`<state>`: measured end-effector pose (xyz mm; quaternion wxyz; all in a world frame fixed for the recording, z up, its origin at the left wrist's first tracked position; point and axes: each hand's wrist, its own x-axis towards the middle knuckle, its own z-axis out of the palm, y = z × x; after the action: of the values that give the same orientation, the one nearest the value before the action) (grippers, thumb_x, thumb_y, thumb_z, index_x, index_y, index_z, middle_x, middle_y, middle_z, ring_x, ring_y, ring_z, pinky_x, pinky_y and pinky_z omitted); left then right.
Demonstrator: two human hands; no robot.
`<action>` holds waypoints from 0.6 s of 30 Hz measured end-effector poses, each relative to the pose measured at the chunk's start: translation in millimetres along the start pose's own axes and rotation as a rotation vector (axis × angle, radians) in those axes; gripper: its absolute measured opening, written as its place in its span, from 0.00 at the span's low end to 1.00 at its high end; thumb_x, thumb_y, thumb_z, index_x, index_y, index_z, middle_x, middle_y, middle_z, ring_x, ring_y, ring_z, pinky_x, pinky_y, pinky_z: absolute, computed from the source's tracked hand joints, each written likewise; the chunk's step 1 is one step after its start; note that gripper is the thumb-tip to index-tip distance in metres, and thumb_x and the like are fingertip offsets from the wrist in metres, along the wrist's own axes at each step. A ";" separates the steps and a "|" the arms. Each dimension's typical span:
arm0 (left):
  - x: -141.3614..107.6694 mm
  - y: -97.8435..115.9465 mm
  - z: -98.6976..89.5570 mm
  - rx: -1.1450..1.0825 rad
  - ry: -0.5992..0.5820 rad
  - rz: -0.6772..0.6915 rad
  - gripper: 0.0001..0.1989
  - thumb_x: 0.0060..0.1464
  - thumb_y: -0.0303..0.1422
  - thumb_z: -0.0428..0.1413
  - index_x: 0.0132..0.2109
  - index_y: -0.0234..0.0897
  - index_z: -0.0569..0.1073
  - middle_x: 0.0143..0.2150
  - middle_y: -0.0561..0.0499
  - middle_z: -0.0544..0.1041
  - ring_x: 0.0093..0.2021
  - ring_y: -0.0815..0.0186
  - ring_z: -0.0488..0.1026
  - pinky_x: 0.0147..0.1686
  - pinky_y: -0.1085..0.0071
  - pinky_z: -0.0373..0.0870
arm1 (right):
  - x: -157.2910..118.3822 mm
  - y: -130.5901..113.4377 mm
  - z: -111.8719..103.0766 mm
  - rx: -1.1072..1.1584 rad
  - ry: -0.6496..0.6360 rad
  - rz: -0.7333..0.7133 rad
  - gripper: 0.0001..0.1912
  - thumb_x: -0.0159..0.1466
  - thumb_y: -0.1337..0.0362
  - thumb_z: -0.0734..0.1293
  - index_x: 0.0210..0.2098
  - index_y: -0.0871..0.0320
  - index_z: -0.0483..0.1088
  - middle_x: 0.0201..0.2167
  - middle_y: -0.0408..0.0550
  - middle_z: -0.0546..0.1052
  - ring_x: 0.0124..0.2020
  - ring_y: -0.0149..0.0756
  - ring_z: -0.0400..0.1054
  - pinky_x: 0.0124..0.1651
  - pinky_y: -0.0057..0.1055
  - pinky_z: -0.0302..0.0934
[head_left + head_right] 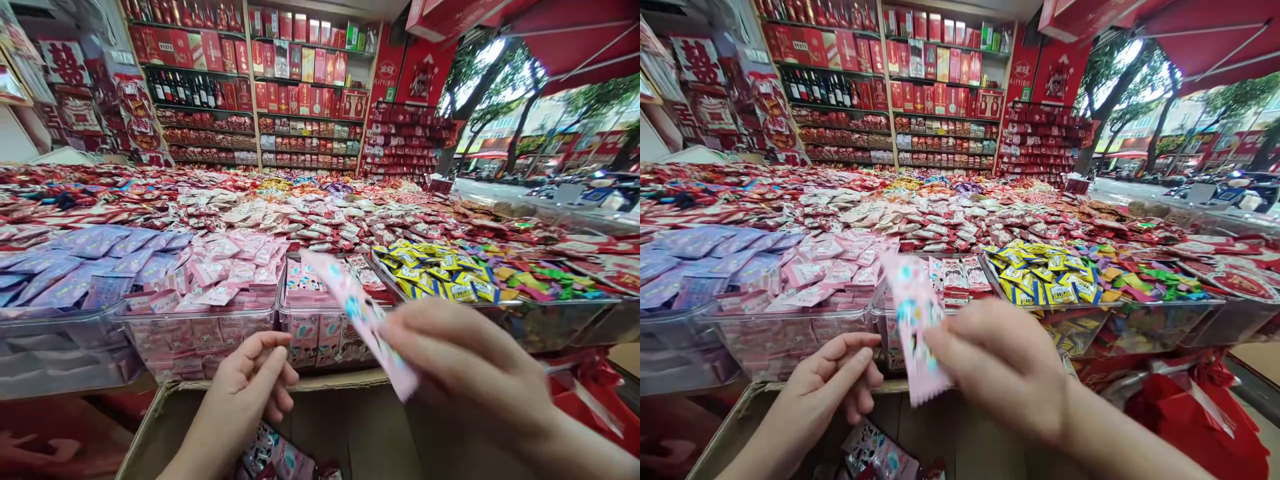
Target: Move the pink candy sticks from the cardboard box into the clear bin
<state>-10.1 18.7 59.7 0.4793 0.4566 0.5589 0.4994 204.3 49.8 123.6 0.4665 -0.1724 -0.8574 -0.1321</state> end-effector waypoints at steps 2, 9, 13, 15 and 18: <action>-2.0 -2.6 2.3 0.055 -0.008 -0.003 0.16 0.46 0.41 0.55 0.40 0.36 0.68 0.21 0.54 0.72 0.17 0.71 0.67 0.14 0.78 0.62 | 17.0 27.8 16.6 -0.106 0.054 -0.078 0.06 0.58 0.70 0.63 0.35 0.60 0.69 0.30 0.49 0.72 0.32 0.31 0.67 0.33 0.25 0.63; -7.4 -5.9 5.0 0.122 0.033 0.020 0.14 0.46 0.40 0.54 0.37 0.36 0.69 0.21 0.55 0.72 0.17 0.72 0.66 0.16 0.79 0.60 | 48.7 90.4 94.4 -0.310 -0.374 -0.147 0.10 0.60 0.69 0.57 0.31 0.63 0.70 0.28 0.50 0.70 0.27 0.31 0.62 0.28 0.26 0.55; -6.4 -6.9 3.4 0.139 0.011 0.055 0.12 0.47 0.40 0.53 0.36 0.36 0.69 0.20 0.55 0.71 0.18 0.72 0.65 0.17 0.78 0.61 | 52.9 89.8 105.7 -0.362 -0.604 -0.102 0.10 0.60 0.69 0.57 0.30 0.62 0.69 0.30 0.49 0.69 0.28 0.31 0.62 0.27 0.27 0.52; -6.2 -8.3 3.0 0.167 0.002 0.088 0.12 0.47 0.40 0.53 0.35 0.36 0.70 0.21 0.55 0.70 0.18 0.72 0.65 0.17 0.78 0.62 | 53.5 88.6 105.8 -0.329 -0.683 -0.078 0.09 0.60 0.70 0.58 0.30 0.62 0.69 0.30 0.50 0.70 0.30 0.32 0.63 0.29 0.26 0.52; -6.0 -10.7 2.5 0.219 -0.008 0.134 0.11 0.49 0.40 0.52 0.35 0.37 0.70 0.21 0.56 0.70 0.18 0.72 0.65 0.17 0.79 0.62 | 54.7 89.8 104.3 -0.233 -0.769 -0.044 0.08 0.57 0.70 0.60 0.32 0.63 0.71 0.32 0.52 0.72 0.34 0.34 0.65 0.34 0.27 0.55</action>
<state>-7.2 12.2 49.4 0.3942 0.5445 0.5764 0.4646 135.6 181.0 120.5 0.0860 -0.2428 -0.9522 -0.1643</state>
